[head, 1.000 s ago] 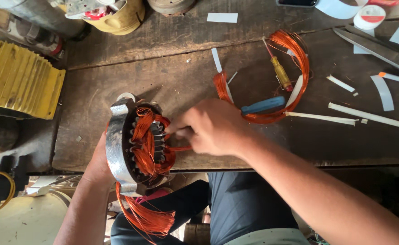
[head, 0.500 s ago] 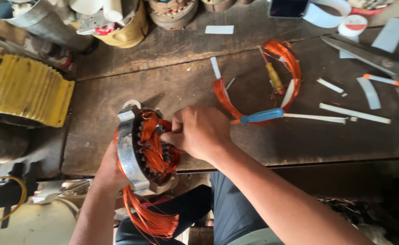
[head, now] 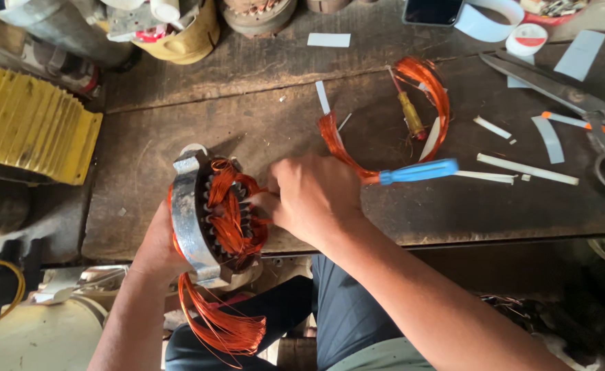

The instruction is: The person winds orange copper wire around a motor stator core, inserting the wire into slots and using a tool to push it down. The person continues winding and adjusting the wire throughout the clip.

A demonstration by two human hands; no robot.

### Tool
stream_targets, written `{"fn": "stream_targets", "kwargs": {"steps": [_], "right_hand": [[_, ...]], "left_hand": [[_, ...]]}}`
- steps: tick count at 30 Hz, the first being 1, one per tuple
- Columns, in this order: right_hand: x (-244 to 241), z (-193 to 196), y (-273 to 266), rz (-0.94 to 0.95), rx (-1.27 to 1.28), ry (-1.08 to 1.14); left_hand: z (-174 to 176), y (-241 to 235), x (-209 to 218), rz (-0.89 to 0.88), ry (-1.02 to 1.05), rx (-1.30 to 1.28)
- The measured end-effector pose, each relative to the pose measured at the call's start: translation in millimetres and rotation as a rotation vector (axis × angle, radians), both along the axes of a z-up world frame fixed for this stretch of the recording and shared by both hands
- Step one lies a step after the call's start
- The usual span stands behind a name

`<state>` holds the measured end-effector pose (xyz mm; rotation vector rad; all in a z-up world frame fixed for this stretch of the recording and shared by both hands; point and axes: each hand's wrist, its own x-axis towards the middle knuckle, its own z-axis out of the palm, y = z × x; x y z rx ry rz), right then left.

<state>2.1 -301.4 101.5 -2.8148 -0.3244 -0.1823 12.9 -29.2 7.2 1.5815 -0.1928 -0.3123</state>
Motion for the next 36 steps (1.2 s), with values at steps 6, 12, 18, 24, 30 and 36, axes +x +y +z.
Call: {"fn": "stream_targets", "kwargs": {"steps": [6,12,18,24,30,36], "right_hand": [[-6.3,24.4,-19.5,-0.005,0.134,0.12],[-57.2,33.8,-83.1,0.117,0.385,-0.1],[-68.7,-13.3,-119.7,0.068,0.165,-0.285],[-46.4,24.2,-62.9,0.288,0.477,-0.478],[10.5,-15.0,-17.2,0.433,0.261,-0.169],[23.5,-30.1,-21.6,0.402,0.431,-0.076]], "left_hand": [[7.1,3.6,-3.9,0.028,-0.203,0.293],[13.2,-11.0,4.1,0.301,0.643,-0.654],[15.4,-10.9,4.2,-0.064,-0.17,0.341],[16.7,-6.8,7.6,0.015,0.119,0.063],[10.2,-7.8,6.8,0.177,0.402,-0.389],[0.7,-9.4,11.7,0.254,0.537,-0.485]]}}
